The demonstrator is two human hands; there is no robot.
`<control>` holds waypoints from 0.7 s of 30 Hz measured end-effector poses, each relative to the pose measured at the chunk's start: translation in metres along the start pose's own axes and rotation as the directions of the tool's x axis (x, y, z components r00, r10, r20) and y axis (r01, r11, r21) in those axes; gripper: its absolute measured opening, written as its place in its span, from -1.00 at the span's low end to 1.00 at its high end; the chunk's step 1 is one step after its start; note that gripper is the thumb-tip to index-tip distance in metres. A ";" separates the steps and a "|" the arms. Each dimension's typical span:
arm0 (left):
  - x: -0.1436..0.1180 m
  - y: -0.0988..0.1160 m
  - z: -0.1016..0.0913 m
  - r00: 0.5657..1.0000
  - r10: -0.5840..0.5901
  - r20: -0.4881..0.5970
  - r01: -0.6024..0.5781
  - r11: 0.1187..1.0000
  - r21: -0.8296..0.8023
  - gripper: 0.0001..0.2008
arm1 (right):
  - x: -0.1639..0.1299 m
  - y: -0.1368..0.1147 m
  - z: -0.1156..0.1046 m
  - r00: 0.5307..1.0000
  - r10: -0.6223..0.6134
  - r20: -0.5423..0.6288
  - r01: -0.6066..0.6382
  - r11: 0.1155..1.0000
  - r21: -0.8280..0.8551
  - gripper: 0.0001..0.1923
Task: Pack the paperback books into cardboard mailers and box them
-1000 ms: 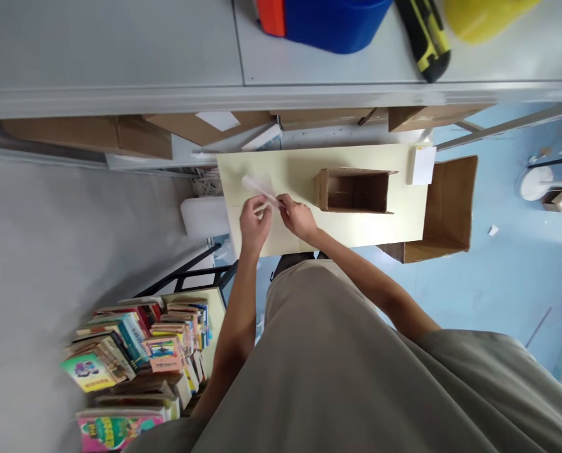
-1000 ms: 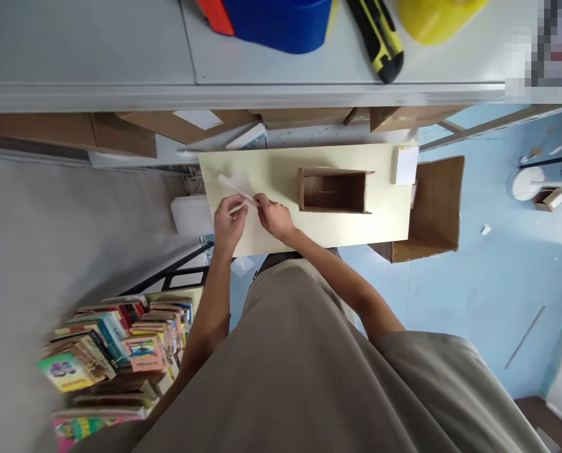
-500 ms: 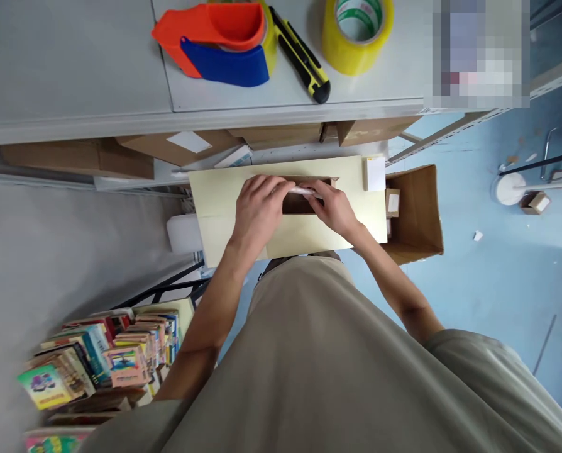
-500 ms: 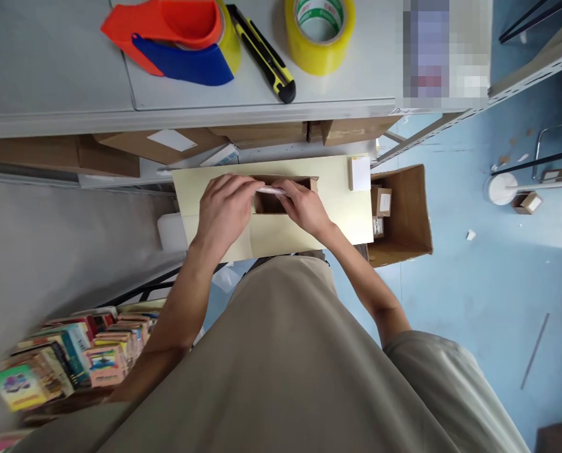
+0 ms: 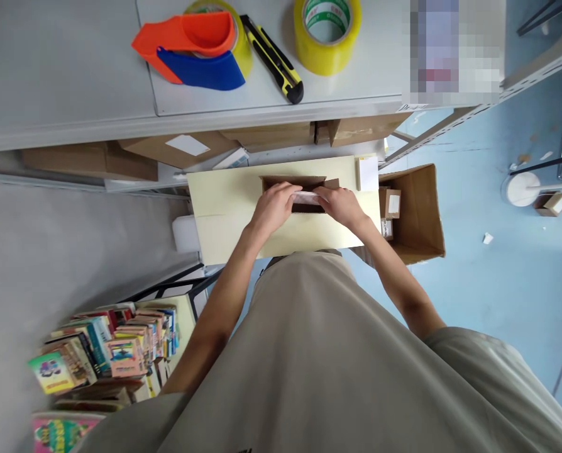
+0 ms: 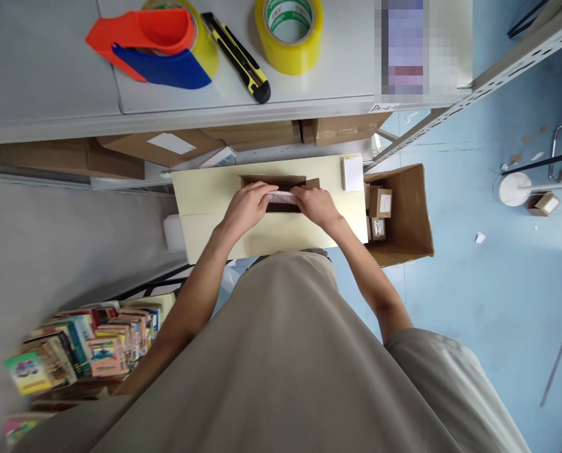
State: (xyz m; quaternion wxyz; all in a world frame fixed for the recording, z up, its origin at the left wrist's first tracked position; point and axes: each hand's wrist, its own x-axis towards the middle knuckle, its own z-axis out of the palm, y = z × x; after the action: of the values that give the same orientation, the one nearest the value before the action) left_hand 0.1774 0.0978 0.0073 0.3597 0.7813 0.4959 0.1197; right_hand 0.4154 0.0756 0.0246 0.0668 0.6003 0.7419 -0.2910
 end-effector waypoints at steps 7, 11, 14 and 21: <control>0.008 -0.049 0.016 0.985 -0.106 0.133 0.098 0.993 0.064 -0.59 | 0.020 -0.019 0.014 0.996 -0.028 0.090 0.035 0.996 -0.084 -0.57; 0.001 -0.064 0.014 0.990 -0.130 0.059 0.129 0.991 0.030 -0.64 | 0.033 -0.032 0.019 0.993 -0.039 0.110 0.046 0.997 -0.067 -0.57; -0.003 -0.073 0.014 0.990 -0.135 0.029 0.135 0.991 -0.004 -0.66 | 0.041 -0.036 0.023 0.992 -0.033 0.121 0.039 0.998 -0.046 -0.56; 0.025 -0.092 0.035 0.970 -0.199 0.137 0.196 0.980 0.038 -0.83 | 0.071 -0.034 0.039 0.964 0.072 0.256 -0.061 0.997 -0.053 -0.55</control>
State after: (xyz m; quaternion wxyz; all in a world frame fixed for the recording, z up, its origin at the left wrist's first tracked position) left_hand 0.1451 0.1266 -0.0847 0.3941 0.7389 0.5461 0.0220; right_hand 0.3546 0.1123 -0.0268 0.1858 0.5803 0.7126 -0.3477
